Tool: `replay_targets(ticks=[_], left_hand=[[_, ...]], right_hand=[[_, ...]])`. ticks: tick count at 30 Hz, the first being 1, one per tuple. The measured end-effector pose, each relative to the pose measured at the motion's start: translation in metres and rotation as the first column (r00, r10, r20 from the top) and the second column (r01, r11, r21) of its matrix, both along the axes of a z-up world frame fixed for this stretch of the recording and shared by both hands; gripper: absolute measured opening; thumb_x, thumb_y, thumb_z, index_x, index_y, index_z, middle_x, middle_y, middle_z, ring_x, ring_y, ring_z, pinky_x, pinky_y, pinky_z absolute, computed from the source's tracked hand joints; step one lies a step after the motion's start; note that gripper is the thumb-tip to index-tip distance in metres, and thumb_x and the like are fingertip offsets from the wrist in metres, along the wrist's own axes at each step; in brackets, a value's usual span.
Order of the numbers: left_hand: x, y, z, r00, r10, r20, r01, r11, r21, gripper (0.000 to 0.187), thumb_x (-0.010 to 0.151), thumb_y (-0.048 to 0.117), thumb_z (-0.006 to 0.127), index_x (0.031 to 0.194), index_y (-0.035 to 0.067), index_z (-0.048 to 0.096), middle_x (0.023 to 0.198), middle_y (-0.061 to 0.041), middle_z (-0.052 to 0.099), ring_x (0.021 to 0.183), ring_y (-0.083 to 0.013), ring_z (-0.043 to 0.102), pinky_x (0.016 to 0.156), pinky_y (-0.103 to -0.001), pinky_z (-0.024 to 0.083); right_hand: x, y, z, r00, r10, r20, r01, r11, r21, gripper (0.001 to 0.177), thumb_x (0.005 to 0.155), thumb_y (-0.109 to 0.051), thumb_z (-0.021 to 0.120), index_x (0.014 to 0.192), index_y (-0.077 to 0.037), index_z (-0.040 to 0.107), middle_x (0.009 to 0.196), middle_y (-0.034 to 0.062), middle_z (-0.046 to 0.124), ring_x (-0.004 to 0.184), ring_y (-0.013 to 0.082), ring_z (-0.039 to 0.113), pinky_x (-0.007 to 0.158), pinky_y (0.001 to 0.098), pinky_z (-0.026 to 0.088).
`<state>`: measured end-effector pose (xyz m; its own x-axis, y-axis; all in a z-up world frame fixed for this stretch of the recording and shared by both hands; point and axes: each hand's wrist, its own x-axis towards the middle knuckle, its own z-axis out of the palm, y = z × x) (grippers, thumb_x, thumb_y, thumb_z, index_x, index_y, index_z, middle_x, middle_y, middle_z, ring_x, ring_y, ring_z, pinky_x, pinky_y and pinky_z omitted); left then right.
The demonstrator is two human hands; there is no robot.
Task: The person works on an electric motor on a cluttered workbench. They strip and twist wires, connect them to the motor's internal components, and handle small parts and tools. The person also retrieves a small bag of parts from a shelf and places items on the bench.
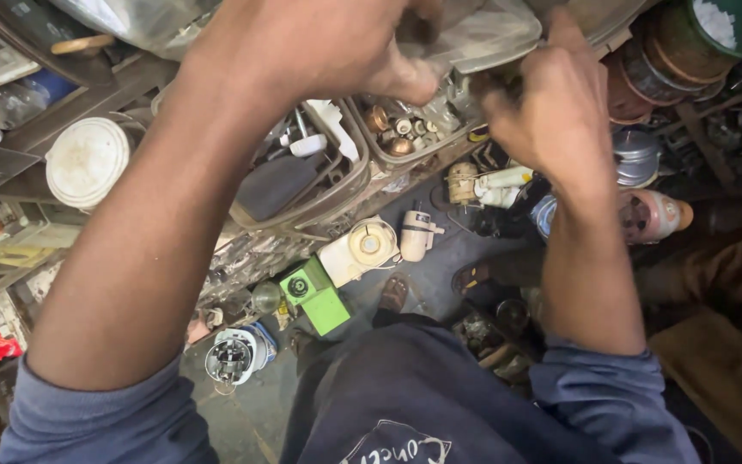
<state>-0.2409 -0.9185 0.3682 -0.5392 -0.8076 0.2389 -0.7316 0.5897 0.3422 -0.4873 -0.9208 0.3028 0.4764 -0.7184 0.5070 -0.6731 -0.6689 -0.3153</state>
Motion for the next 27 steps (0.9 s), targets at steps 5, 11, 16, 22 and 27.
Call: replay_targets(ticks=[5, 11, 16, 22, 27], left_hand=[[-0.001, 0.001, -0.004, 0.997, 0.057, 0.053, -0.059, 0.997, 0.043, 0.047, 0.078, 0.038, 0.085, 0.113, 0.009, 0.075, 0.091, -0.014, 0.075, 0.077, -0.0307, 0.072, 0.071, -0.044, 0.056], [0.0, 0.008, 0.003, 0.997, 0.06, 0.058, -0.059, 0.998, -0.012, 0.05, 0.075, 0.039, 0.086, 0.115, 0.011, 0.076, 0.098, -0.014, 0.076, 0.085, -0.0313, 0.073, 0.072, -0.045, 0.056], [-0.002, 0.013, 0.001, 0.992, 0.108, 0.07, -0.106, 0.994, -0.042, 0.051, 0.074, 0.041, 0.086, 0.115, 0.013, 0.077, 0.1, -0.014, 0.076, 0.086, -0.0318, 0.072, 0.072, -0.047, 0.055], [-0.009, 0.031, -0.001, 0.957, 0.175, 0.229, -0.156, 0.982, -0.103, 0.045, 0.073, 0.044, 0.086, 0.112, 0.021, 0.078, 0.108, -0.012, 0.073, 0.097, -0.0323, 0.067, 0.081, -0.052, 0.05], [-0.019, 0.054, -0.035, 0.981, 0.136, 0.14, -0.059, 0.89, -0.452, 0.033, 0.065, 0.044, 0.082, 0.084, 0.017, 0.081, 0.142, -0.006, 0.058, 0.131, -0.0315, 0.053, 0.094, -0.071, 0.029]], right_hand=[[0.0, 0.001, -0.015, 0.998, -0.054, 0.009, 0.054, 0.998, 0.016, 0.031, 0.076, -0.019, 0.087, 0.093, 0.004, 0.075, 0.122, 0.034, 0.061, 0.103, 0.0454, 0.064, 0.088, 0.0502, 0.052], [-0.016, -0.009, -0.042, 0.906, -0.026, 0.421, -0.047, 0.986, 0.162, 0.017, 0.093, -0.007, 0.073, 0.102, 0.007, 0.076, 0.125, 0.0182, 0.067, 0.112, 0.0308, 0.066, 0.095, 0.0372, 0.053], [-0.025, 0.004, -0.07, 0.477, -0.163, 0.863, -0.409, 0.828, 0.383, 0.018, 0.098, -0.009, 0.073, 0.105, 0.008, 0.076, 0.136, 0.01, 0.061, 0.107, 0.0165, 0.062, 0.085, 0.0278, 0.049], [-0.033, 0.045, -0.078, 0.206, -0.33, 0.921, -0.559, 0.733, 0.388, 0.026, 0.103, -0.017, 0.069, 0.116, 0.006, 0.072, 0.127, 0.0106, 0.066, 0.106, 0.0195, 0.065, 0.083, 0.0326, 0.052], [-0.043, 0.089, -0.095, 0.072, -0.525, 0.848, -0.775, 0.506, 0.379, 0.03, 0.109, -0.023, 0.063, 0.125, 0.002, 0.064, 0.11, 0.0136, 0.073, 0.091, 0.0247, 0.067, 0.077, 0.0363, 0.053]])
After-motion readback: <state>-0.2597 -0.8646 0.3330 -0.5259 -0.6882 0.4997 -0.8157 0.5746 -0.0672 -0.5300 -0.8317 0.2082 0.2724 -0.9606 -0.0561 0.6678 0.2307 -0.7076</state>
